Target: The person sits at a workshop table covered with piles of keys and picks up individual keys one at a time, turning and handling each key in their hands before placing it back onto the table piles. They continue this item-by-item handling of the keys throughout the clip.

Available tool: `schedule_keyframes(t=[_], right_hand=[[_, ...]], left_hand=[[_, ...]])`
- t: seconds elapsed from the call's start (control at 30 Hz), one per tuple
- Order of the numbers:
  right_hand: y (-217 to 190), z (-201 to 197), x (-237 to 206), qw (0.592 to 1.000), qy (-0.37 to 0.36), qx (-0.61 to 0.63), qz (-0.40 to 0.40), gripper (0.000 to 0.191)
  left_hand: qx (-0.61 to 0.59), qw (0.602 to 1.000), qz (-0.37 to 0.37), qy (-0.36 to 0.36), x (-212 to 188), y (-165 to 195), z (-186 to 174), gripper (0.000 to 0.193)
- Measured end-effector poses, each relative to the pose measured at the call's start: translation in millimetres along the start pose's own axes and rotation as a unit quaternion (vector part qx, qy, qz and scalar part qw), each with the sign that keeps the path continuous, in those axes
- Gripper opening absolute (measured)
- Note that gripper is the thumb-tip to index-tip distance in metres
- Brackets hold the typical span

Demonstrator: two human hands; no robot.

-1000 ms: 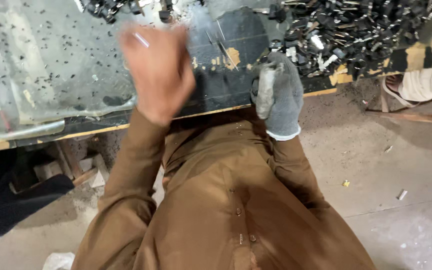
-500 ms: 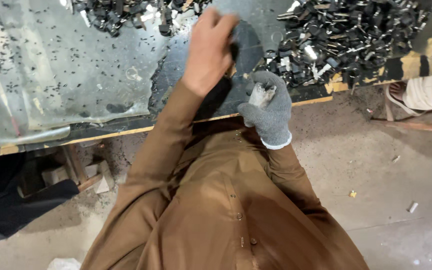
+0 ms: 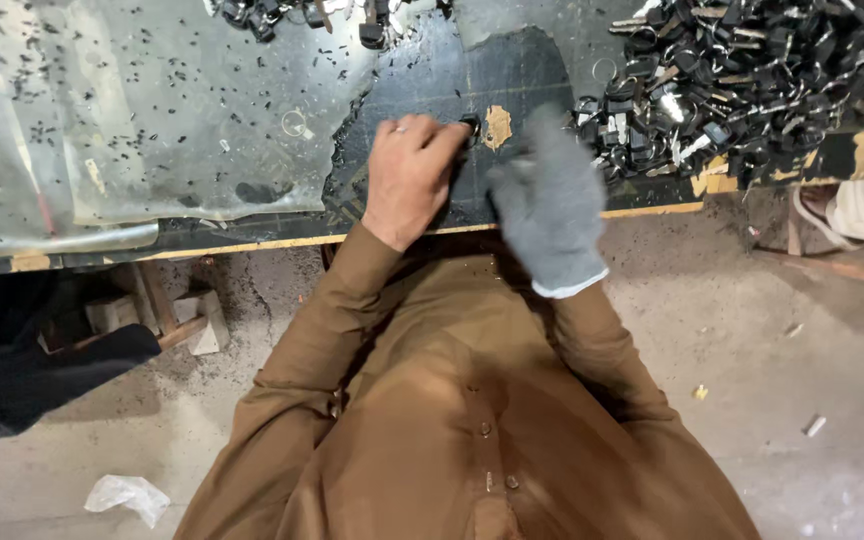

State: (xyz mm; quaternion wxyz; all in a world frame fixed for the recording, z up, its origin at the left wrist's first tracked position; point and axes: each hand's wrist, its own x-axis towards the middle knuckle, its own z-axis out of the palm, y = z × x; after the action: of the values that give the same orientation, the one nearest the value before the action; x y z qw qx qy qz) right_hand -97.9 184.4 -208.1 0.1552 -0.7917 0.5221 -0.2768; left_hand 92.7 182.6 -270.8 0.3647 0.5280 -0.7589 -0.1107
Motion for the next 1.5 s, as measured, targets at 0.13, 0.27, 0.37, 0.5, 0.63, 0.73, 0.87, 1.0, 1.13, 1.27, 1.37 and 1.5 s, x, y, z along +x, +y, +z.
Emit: schedule_keyframes(t=[0.13, 0.27, 0.37, 0.5, 0.63, 0.73, 0.87, 1.0, 1.13, 1.27, 1.37, 1.5], right_hand=[[-5.2, 6.4, -9.4, 0.994, -0.057, 0.066, -0.061, 0.035], [-6.3, 13.2, 0.4, 0.998, -0.015, 0.046, -0.041, 0.035], [-14.0, 12.8, 11.6, 0.995, -0.056, 0.025, -0.076, 0.030], [-27.1, 11.0, 19.7, 0.989, -0.115, -0.068, -0.060, 0.025], [-22.5, 6.0, 25.1, 0.987, -0.148, 0.065, 0.002, 0.008], [-18.9, 3.3, 25.5, 0.994, 0.005, 0.083, -0.077, 0.025], [-23.2, 4.9, 26.6, 0.993, -0.036, 0.048, -0.097, 0.025], [-32.8, 18.4, 29.3, 0.985, -0.100, -0.108, -0.093, 0.022], [-24.7, 20.0, 28.1, 0.988, -0.080, -0.080, -0.108, 0.027], [-11.4, 4.0, 12.5, 0.995, -0.083, 0.051, -0.010, 0.041], [-11.2, -3.4, -8.8, 0.970, -0.073, 0.222, 0.070, 0.051], [-13.5, 11.7, -25.3, 0.962, -0.031, 0.269, 0.024, 0.069]], left_hand=[[-0.014, 0.996, -0.069, 0.055, -22.6, 4.1, 10.7, 0.020], [-0.034, 0.994, -0.081, 0.058, -29.0, 9.2, 9.3, 0.025], [-0.061, 0.993, -0.087, 0.044, -24.5, 4.6, 6.0, 0.025], [-0.028, 0.998, -0.037, 0.043, -22.2, 4.0, 3.9, 0.026], [-0.081, 0.983, -0.139, 0.087, -22.2, 11.9, 5.3, 0.032], [-0.076, 0.985, -0.124, 0.091, -20.0, 9.3, 4.6, 0.025], [-0.086, 0.993, -0.069, 0.051, -21.4, -5.6, 3.3, 0.023], [-0.065, 0.996, -0.051, 0.036, -27.0, -10.1, 8.8, 0.030], [0.001, 0.991, -0.093, 0.092, -24.9, -0.4, -1.7, 0.039], [0.149, 0.983, -0.088, 0.067, -16.0, 3.9, -55.4, 0.050], [0.145, 0.982, -0.033, -0.115, -15.9, 14.4, -89.6, 0.046], [-0.227, 0.973, -0.017, -0.041, -22.1, 38.2, -69.3, 0.041]])
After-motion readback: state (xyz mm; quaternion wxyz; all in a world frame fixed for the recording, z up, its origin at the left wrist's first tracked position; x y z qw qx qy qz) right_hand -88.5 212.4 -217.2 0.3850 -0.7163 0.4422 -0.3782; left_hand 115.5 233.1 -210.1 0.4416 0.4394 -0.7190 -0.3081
